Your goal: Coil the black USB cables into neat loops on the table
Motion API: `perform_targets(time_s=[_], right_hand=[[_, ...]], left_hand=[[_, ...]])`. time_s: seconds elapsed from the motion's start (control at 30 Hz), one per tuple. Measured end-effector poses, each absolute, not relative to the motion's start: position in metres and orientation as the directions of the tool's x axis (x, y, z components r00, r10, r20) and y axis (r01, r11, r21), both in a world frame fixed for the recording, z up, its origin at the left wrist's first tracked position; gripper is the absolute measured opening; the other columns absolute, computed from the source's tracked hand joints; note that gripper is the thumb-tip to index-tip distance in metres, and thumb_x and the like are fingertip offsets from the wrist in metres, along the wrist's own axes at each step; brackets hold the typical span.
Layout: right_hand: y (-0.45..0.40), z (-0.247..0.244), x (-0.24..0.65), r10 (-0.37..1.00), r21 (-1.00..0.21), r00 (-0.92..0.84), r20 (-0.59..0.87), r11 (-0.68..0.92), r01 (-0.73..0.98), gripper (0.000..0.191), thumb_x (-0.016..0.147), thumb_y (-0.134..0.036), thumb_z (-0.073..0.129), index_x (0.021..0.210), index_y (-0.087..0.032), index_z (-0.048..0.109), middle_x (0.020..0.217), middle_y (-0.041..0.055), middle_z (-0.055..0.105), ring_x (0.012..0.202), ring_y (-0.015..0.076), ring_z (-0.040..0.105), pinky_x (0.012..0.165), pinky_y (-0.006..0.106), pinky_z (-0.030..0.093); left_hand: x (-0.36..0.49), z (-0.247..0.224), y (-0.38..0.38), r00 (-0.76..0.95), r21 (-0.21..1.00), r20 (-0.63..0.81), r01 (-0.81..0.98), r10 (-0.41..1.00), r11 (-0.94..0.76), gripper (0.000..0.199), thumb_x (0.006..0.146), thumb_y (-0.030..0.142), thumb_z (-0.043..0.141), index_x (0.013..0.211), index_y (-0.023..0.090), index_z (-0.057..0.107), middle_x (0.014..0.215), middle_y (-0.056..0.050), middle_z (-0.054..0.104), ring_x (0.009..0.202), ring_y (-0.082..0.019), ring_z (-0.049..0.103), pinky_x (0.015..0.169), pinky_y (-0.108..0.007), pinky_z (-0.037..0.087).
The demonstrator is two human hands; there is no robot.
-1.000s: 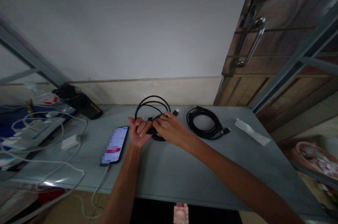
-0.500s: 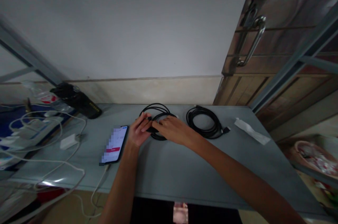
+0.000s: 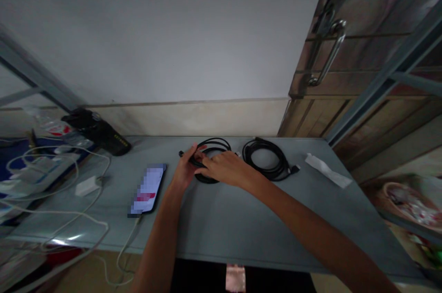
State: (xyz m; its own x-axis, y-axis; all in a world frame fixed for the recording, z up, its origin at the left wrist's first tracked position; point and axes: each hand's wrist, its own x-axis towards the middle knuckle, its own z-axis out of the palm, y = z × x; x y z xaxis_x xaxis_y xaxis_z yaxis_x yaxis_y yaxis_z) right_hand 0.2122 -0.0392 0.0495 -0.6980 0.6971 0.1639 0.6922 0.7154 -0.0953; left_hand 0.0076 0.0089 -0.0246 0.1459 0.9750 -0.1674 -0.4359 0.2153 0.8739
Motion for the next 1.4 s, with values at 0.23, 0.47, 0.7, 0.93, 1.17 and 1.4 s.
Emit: perform_targets(time_s=[0.23, 0.47, 0.7, 0.93, 1.17, 1.4], right_hand=[[-0.033, 0.052, 0.216, 0.688, -0.051, -0.664, 0.293, 0.705, 0.707, 0.06, 0.123, -0.056, 0.034, 0.153, -0.014, 0.065, 0.104, 0.0155, 0.087, 0.097, 0.0317, 0.085, 0.077, 0.037, 0.058], [-0.034, 0.053, 0.218, 0.626, -0.011, -0.697, 0.349, 0.747, 0.665, 0.064, 0.12, -0.065, 0.04, 0.132, -0.014, 0.077, 0.104, 0.0139, 0.087, 0.095, 0.0281, 0.084, 0.079, 0.034, 0.052], [-0.03, 0.033, 0.209, 0.54, 0.0, -0.776, 0.326, 0.821, 0.572, 0.065, 0.123, -0.058, 0.034, 0.115, -0.014, 0.082, 0.099, 0.0134, 0.086, 0.095, 0.0263, 0.082, 0.084, 0.037, 0.053], [-0.03, 0.006, 0.208, 0.624, -0.094, -0.776, 0.093, 0.781, 0.617, 0.047, 0.119, -0.055, 0.053, 0.125, -0.017, 0.08, 0.116, 0.0128, 0.086, 0.102, 0.0263, 0.083, 0.09, 0.035, 0.057], [-0.028, -0.007, 0.208, 0.646, -0.096, -0.761, 0.061, 0.763, 0.639, 0.033, 0.111, -0.045, 0.073, 0.126, -0.017, 0.083, 0.126, 0.0149, 0.083, 0.111, 0.0278, 0.08, 0.098, 0.035, 0.06], [-0.036, -0.012, 0.206, 0.651, -0.07, -0.749, 0.123, 0.759, 0.648, 0.023, 0.116, -0.025, 0.064, 0.133, -0.013, 0.075, 0.131, 0.0146, 0.077, 0.117, 0.0244, 0.076, 0.103, 0.036, 0.059]], left_hand=[[-0.005, -0.016, 0.015, 0.129, 0.839, -0.229, -0.477, 0.965, 0.262, 0.065, 0.103, 0.075, 0.066, 0.109, 0.014, 0.086, 0.078, -0.008, 0.08, 0.063, -0.019, 0.072, 0.053, -0.028, 0.058], [-0.004, -0.021, 0.017, -0.069, 0.938, -0.209, -0.296, 0.975, 0.18, 0.047, 0.106, 0.059, 0.064, 0.11, 0.017, 0.083, 0.085, -0.008, 0.082, 0.075, -0.023, 0.076, 0.061, -0.033, 0.064], [0.0, -0.029, 0.011, -0.3, 0.998, -0.032, -0.054, 0.953, 0.017, 0.055, 0.095, 0.071, 0.077, 0.104, 0.018, 0.083, 0.093, -0.009, 0.085, 0.092, -0.027, 0.079, 0.079, -0.037, 0.063], [0.006, -0.034, 0.015, -0.321, 0.996, 0.065, 0.078, 0.945, -0.042, 0.065, 0.094, 0.081, 0.072, 0.106, 0.018, 0.086, 0.111, -0.013, 0.087, 0.107, -0.031, 0.079, 0.098, -0.043, 0.061], [0.005, -0.045, 0.019, -0.236, 0.94, 0.227, 0.307, 0.945, -0.149, 0.063, 0.095, 0.077, 0.071, 0.111, 0.018, 0.083, 0.113, -0.014, 0.085, 0.106, -0.036, 0.08, 0.1, -0.05, 0.062], [0.002, -0.06, 0.025, -0.203, 0.88, 0.319, 0.426, 0.926, -0.21, 0.05, 0.076, 0.049, 0.093, 0.117, 0.022, 0.079, 0.13, -0.016, 0.077, 0.134, -0.04, 0.066, 0.126, -0.059, 0.045]])
